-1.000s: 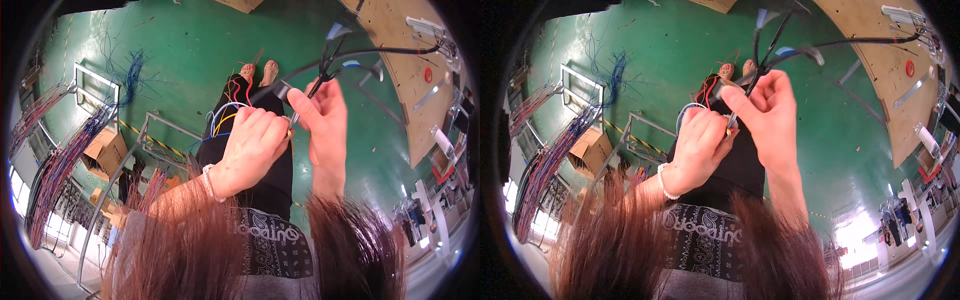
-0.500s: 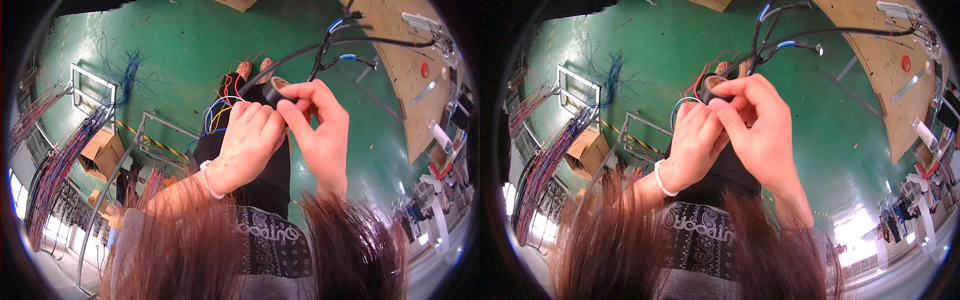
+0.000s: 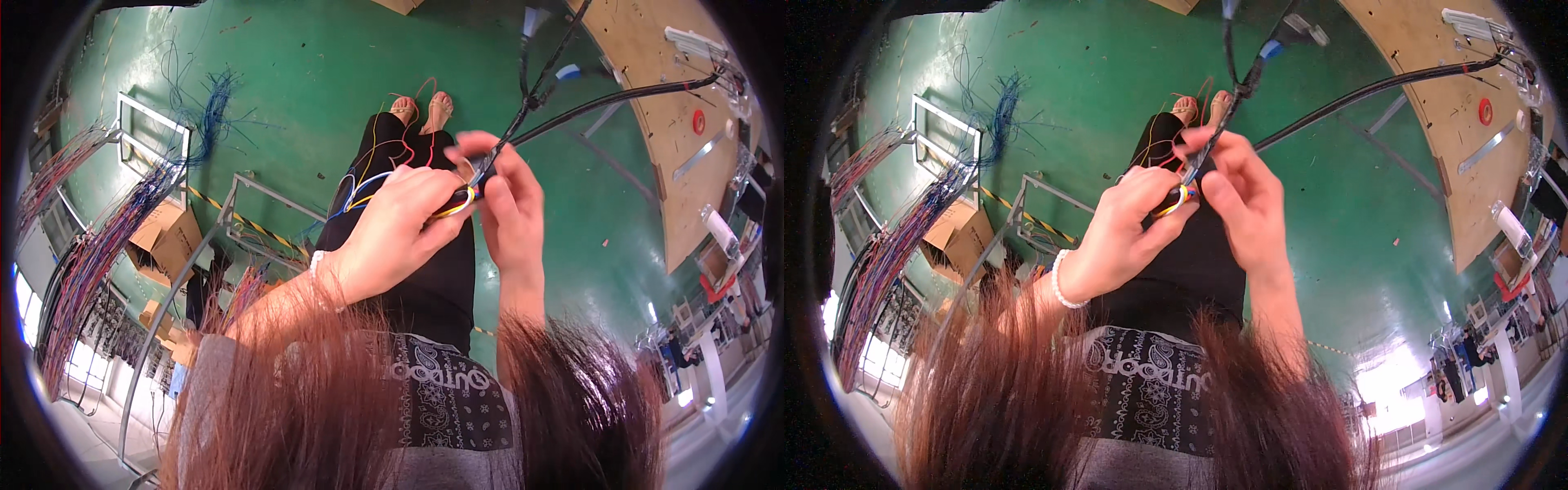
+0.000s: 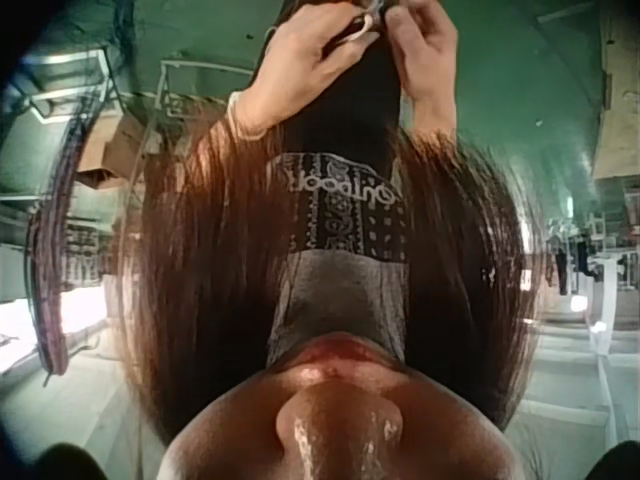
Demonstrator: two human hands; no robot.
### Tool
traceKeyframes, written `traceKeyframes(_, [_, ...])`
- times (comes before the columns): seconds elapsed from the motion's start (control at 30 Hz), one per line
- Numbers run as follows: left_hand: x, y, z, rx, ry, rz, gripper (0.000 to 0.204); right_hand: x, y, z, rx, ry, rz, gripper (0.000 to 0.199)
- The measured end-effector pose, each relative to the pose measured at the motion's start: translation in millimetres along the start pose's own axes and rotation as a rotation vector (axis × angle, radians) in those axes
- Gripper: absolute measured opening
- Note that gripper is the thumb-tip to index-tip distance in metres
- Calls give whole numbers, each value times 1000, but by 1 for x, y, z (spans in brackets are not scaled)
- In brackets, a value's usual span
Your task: Assemble a wire harness by wrapping bundles of electrical wires with adhesive tape.
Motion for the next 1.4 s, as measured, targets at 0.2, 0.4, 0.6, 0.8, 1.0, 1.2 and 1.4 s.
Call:
traceKeyframes(0.2, [-4,4,18,-230,-348,70,24,-33,7,-86,70,606,-81,15])
traceKeyframes(0.4, [-5,4,16,-196,-221,64,21,-14,-18,-23,-189,10,125,40])
traceKeyframes(0.6, [-1,1,7,-83,-99,-30,13,-3,-11,-2,-92,-42,-119,31])
traceKeyframes(0.8, [-5,1,17,-272,-563,12,14,-16,10,-66,-110,440,-63,19])
traceKeyframes(1.0, [-1,8,12,-321,-434,91,15,-50,0,-61,88,732,73,31])
traceKeyframes(1.2, [7,5,12,-241,-387,167,18,-28,20,8,-25,55,-158,78])
traceKeyframes(1.4, [17,15,2,-169,-354,411,18,-21,15,4,3,382,-86,74])
Point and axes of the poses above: each hand's wrist, its own y-axis away from the middle knuckle, its own x-axis out of the back of the hand, z = x × y, the point moved 8 cm from there along -y, towards the middle knuckle, and after that the axes turned 1 degree about x, right-handed, at the moved point
